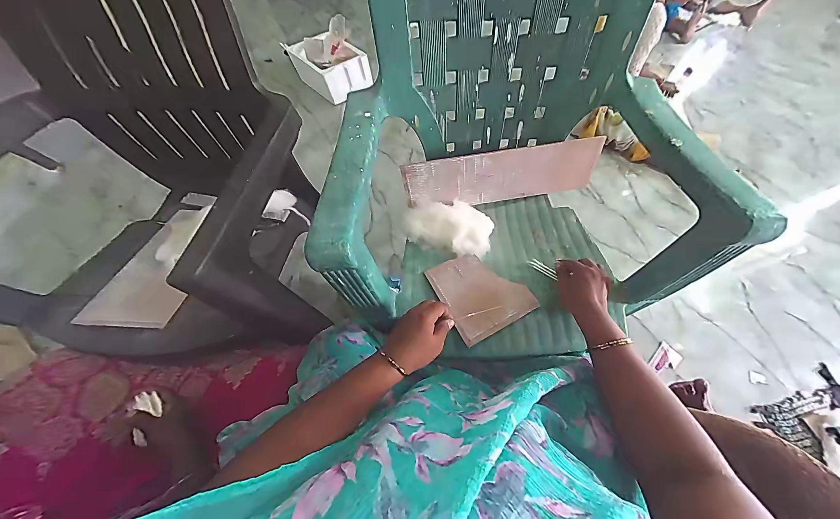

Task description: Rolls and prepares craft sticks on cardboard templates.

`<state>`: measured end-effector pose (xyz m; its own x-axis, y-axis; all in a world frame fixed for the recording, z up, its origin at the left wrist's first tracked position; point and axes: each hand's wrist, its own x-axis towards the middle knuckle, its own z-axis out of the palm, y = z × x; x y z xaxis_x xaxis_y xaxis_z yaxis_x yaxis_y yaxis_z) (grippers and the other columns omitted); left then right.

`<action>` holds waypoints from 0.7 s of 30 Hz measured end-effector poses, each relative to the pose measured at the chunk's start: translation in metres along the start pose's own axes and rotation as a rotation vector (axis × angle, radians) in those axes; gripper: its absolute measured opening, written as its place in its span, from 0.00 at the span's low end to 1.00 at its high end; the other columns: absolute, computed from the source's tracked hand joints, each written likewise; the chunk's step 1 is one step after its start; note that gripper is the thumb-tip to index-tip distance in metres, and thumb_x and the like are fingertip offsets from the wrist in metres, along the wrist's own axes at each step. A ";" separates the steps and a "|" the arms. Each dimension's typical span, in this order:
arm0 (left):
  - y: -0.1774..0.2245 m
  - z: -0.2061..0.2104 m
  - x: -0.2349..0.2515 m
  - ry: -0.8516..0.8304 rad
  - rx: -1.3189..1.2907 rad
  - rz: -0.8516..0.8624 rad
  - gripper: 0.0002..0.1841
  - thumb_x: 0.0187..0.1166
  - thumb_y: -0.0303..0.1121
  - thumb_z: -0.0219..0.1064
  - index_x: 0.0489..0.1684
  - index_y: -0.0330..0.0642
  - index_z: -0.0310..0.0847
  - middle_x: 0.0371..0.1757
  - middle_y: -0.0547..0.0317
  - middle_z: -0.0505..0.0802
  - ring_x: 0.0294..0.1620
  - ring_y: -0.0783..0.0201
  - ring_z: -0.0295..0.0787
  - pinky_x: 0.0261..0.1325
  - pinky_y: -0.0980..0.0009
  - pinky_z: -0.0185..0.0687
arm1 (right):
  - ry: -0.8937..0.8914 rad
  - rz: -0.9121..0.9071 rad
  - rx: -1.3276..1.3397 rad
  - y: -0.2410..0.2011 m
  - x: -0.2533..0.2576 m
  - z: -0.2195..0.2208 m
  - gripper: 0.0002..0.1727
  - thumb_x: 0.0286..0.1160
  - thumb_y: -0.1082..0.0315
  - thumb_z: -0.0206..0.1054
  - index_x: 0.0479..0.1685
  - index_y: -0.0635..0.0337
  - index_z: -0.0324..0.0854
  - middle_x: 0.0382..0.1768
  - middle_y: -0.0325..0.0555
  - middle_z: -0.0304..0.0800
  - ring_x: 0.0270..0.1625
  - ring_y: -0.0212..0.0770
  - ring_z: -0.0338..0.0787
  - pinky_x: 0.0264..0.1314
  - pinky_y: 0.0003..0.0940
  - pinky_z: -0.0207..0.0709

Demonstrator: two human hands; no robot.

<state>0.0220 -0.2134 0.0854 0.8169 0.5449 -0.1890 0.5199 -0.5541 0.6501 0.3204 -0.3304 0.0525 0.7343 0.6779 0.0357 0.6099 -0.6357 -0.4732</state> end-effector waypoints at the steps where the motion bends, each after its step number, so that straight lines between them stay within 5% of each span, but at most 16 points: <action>1: 0.000 0.000 0.001 -0.008 0.000 -0.006 0.16 0.90 0.34 0.55 0.55 0.29 0.85 0.56 0.40 0.90 0.60 0.51 0.87 0.70 0.57 0.78 | 0.011 0.020 0.016 0.004 -0.001 -0.003 0.19 0.90 0.60 0.58 0.55 0.62 0.91 0.59 0.66 0.89 0.69 0.69 0.81 0.72 0.74 0.64; 6: -0.002 0.004 0.005 0.007 0.006 0.000 0.16 0.91 0.34 0.55 0.54 0.29 0.85 0.54 0.40 0.90 0.59 0.49 0.88 0.69 0.55 0.79 | 0.048 0.070 0.040 0.013 -0.013 -0.016 0.19 0.91 0.61 0.55 0.62 0.62 0.88 0.63 0.67 0.87 0.73 0.71 0.79 0.75 0.75 0.61; 12: -0.019 0.012 0.010 0.144 -0.014 0.043 0.16 0.90 0.33 0.57 0.53 0.28 0.87 0.53 0.38 0.91 0.59 0.47 0.89 0.69 0.54 0.81 | 0.016 -0.143 -0.014 0.026 -0.010 0.001 0.18 0.88 0.61 0.61 0.67 0.55 0.87 0.69 0.64 0.84 0.76 0.73 0.75 0.71 0.80 0.60; 17: -0.034 0.014 0.015 0.267 -0.054 0.121 0.15 0.88 0.31 0.59 0.48 0.27 0.88 0.49 0.38 0.92 0.54 0.47 0.91 0.64 0.54 0.83 | 0.017 -0.156 0.037 0.018 -0.007 0.005 0.16 0.87 0.62 0.62 0.58 0.58 0.92 0.67 0.62 0.86 0.76 0.71 0.75 0.72 0.78 0.60; 21: -0.043 0.017 0.018 0.308 -0.075 0.168 0.14 0.87 0.31 0.59 0.47 0.28 0.89 0.47 0.39 0.93 0.52 0.49 0.92 0.63 0.56 0.85 | 0.066 -0.055 0.031 0.014 -0.013 0.000 0.17 0.89 0.63 0.57 0.62 0.59 0.89 0.68 0.63 0.85 0.77 0.69 0.76 0.74 0.75 0.60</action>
<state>0.0189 -0.1904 0.0413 0.7703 0.6202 0.1485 0.3554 -0.6108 0.7076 0.3189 -0.3482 0.0457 0.7188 0.6849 0.1192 0.6407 -0.5860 -0.4961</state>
